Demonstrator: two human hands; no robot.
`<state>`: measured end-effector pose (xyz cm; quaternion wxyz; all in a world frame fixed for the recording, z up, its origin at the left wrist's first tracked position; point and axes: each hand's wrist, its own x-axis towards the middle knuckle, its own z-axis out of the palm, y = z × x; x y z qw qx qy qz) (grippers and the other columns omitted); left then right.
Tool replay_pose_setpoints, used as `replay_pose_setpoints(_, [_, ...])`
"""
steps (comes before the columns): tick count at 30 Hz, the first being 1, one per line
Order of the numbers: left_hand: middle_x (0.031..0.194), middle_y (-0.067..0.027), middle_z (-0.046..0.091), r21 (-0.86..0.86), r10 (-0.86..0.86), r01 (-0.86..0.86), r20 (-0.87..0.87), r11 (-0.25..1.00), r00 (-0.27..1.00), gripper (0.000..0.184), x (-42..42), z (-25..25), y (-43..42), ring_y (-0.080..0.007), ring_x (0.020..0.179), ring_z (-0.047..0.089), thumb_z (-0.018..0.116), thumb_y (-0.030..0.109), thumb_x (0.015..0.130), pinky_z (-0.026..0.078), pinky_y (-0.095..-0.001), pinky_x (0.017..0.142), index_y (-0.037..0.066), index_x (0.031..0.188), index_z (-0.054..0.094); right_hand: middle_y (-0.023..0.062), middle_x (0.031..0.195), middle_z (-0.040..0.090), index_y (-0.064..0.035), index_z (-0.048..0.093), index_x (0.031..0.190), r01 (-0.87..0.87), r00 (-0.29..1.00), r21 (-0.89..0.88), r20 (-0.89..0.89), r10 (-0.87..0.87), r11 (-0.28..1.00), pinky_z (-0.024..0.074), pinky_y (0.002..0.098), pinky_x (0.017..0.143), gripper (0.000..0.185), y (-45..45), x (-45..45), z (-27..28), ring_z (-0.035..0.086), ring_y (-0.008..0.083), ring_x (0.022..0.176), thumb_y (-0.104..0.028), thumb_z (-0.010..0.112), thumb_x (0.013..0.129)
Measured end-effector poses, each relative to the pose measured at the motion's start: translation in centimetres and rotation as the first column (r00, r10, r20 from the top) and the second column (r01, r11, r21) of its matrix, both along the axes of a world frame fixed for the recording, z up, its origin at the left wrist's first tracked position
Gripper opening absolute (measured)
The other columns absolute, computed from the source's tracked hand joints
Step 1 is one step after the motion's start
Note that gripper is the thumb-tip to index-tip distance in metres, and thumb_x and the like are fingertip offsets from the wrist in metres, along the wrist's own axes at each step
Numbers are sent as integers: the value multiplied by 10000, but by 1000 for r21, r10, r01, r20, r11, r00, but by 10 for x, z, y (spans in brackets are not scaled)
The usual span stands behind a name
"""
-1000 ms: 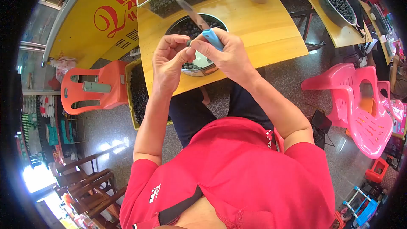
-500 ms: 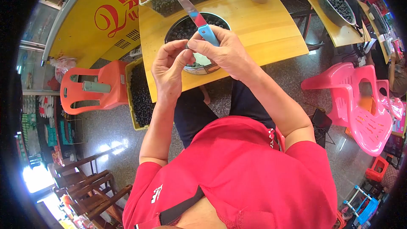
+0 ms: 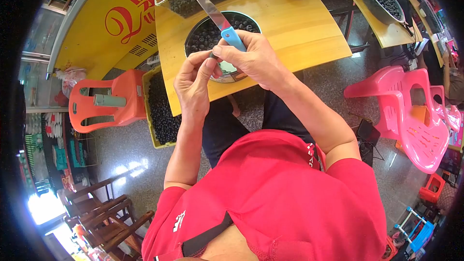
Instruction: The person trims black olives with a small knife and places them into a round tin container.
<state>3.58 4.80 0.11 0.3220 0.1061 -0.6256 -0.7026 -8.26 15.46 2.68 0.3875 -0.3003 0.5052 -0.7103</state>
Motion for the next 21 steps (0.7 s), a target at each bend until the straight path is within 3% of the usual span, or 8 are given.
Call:
replay_pose_setpoints(3, [873, -66, 644, 16, -1, 1, -18, 1000, 1000, 181, 0, -2, 1, -97, 741, 548, 604, 111, 926, 446, -225, 686, -14, 1058, 606, -31, 761, 579, -38, 620, 895, 55, 996, 28, -65, -53, 998, 362, 183, 496, 140, 0, -1, -1, 472, 23, 594, -177, 609, 910])
replay_pose_setpoints(4, [889, -72, 648, 32, -5, 6, -18, 999, 1000, 176, 0, -2, 0, -98, 740, 549, 598, 109, 930, 447, -227, 684, -12, 1057, 601, -6, 757, 596, -32, 619, 889, 100, 973, 31, -214, -91, 994, 396, 207, 535, 140, 1, -2, -3, 511, 49, 623, -171, 615, 904])
replay_pose_setpoints(6, [907, -76, 652, 70, -10, 12, -32, 997, 999, 170, 0, -3, -3, -102, 734, 550, 589, 102, 934, 451, -231, 677, -10, 1062, 595, 43, 748, 631, -18, 618, 876, 186, 855, 17, -495, -153, 982, 465, 255, 612, 142, 3, -5, -9, 589, 101, 682, -159, 626, 892])
replay_pose_setpoints(9, [915, -79, 652, 120, -33, 41, -65, 992, 997, 170, 1, -2, -9, -109, 729, 555, 581, 93, 936, 454, -232, 666, -8, 1073, 594, 96, 790, 638, -28, 622, 901, 248, 626, -157, -727, -282, 956, 480, 293, 601, 126, 5, 0, -6, 623, 204, 673, -152, 634, 881])
replay_pose_setpoints(11, [884, -63, 637, 140, -42, 53, -80, 989, 996, 173, 0, 0, -9, -102, 717, 554, 590, 99, 933, 447, -226, 662, -4, 1072, 592, 107, 799, 624, -41, 625, 915, 243, 495, -152, -830, -257, 958, 482, 323, 579, 131, 9, -2, -4, 615, 256, 671, -159, 648, 864])
replay_pose_setpoints(15, [817, -28, 603, 164, -36, 52, -98, 985, 995, 180, -3, 3, -6, -84, 694, 547, 612, 118, 924, 430, -215, 657, 1, 1058, 589, 94, 769, 594, -65, 627, 942, 254, 319, -168, -915, -247, 952, 475, 367, 537, 164, 9, -7, -9, 603, 285, 652, -164, 677, 822])
replay_pose_setpoints(21, [811, -26, 593, 155, -53, 67, -90, 986, 995, 180, -5, 2, -4, -85, 693, 543, 617, 125, 922, 425, -214, 656, 4, 1052, 591, 76, 746, 569, -80, 624, 950, 276, 225, -179, -943, -245, 944, 467, 364, 522, 179, 10, -12, -13, 596, 268, 632, -145, 685, 795])
